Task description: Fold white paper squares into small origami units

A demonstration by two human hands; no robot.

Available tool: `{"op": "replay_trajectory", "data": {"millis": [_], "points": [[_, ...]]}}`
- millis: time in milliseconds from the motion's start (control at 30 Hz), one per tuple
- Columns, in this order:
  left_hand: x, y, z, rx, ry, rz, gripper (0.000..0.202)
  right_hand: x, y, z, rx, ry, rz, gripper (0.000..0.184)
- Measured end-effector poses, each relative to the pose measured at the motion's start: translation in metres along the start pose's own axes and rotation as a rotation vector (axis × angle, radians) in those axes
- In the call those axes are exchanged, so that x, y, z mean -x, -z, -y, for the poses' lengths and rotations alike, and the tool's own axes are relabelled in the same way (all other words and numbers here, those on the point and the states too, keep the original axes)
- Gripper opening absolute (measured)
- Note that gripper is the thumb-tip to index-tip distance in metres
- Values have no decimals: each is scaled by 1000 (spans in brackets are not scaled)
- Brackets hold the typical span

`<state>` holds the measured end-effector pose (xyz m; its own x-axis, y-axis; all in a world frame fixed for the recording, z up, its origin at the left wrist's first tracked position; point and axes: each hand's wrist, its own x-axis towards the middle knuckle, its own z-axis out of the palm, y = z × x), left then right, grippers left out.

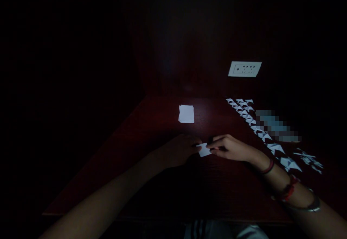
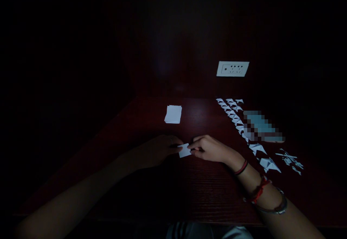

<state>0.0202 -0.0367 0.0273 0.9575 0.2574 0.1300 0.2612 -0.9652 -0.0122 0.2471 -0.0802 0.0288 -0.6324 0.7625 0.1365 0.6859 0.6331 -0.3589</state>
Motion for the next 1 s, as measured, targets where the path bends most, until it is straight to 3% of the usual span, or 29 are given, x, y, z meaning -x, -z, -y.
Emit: {"op": "replay_trajectory", "data": {"millis": [267, 633, 833, 1000], "points": [[-4, -2, 6, 24, 0, 32, 36, -2, -3, 2, 47, -34, -37, 22], [-2, 2, 1, -35, 28, 1, 29, 2, 7, 16, 115, 76, 84, 24], [-2, 4, -3, 33, 57, 25, 32, 3, 6, 20, 165, 37, 68, 22], [-2, 5, -11, -64, 99, 42, 31, 3, 1, 15, 192, -29, 28, 25]]}}
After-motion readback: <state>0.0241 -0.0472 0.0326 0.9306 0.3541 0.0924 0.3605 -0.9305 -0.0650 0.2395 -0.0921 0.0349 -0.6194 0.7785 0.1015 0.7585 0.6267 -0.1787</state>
